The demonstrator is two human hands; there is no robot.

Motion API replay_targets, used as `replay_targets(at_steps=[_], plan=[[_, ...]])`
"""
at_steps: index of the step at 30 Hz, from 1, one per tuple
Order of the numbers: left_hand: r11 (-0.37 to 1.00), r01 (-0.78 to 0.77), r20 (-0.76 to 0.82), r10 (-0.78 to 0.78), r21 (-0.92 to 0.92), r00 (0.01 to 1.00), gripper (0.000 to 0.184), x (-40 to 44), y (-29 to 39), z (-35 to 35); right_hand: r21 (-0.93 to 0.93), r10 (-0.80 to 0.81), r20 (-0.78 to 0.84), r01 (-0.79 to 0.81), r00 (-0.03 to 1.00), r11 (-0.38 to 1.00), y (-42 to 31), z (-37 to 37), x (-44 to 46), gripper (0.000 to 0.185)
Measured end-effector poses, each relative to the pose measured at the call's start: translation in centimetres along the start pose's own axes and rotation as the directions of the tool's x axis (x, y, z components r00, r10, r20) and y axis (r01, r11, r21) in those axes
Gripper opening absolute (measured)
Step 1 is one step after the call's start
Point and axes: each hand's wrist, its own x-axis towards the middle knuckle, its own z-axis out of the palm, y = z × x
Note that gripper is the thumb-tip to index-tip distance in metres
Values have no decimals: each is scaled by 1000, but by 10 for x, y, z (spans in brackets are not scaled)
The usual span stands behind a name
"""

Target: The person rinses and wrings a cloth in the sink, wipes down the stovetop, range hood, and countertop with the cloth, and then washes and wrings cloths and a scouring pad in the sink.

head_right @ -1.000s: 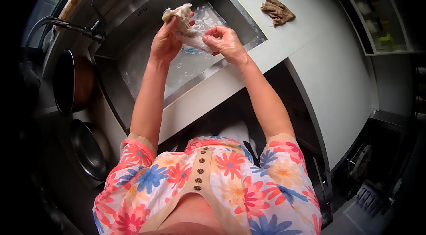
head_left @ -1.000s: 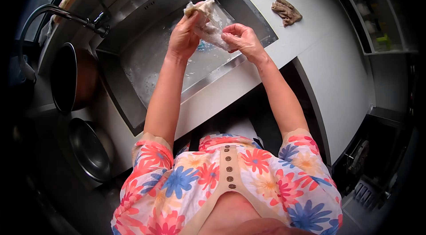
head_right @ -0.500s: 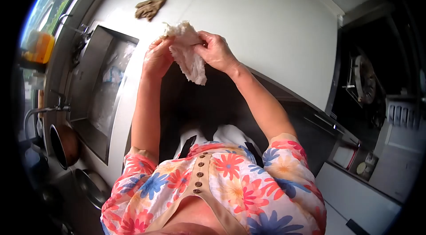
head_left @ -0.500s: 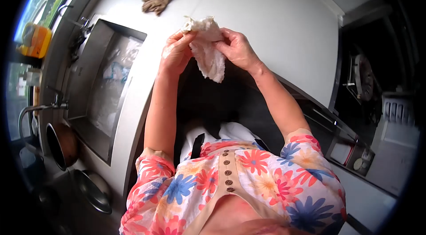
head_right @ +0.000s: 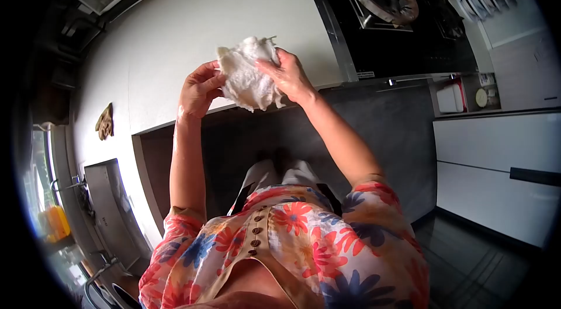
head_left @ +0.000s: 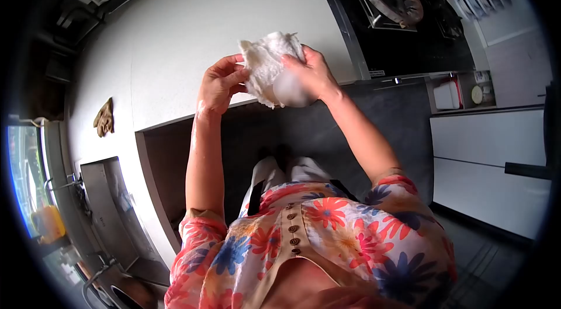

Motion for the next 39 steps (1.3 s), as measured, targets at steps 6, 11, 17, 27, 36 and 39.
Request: replay_targets(at_steps=[6,11,17,27,36,39], plan=[[994,99,84,-95,-53,992,13,41,-36,48,1,-69,-240,71,968,997,-2,-77,-44,17],[993,-121,175,121,-12,977,16,101,-42,126,-180,-299,-322,252,898,951,-56,-153,-28,27],[543,-311,100,383,780,918,24,120,-64,95,-984,-411,-176,-153,895,88,-8,-241,4,63],[-270,295,-162,425,917,891,45,58,-63,-12,-997,-203,25,10,979,-76,24,-219,255,66],[-270,297,-177,392,916,903,48,62,-56,-9,-999,-281,53,52,958,-10,23,-221,304,54],[-254,298,-183,396,920,900,47,66,-55,-8,-976,-34,190,185,981,-113,21,-219,113,55]])
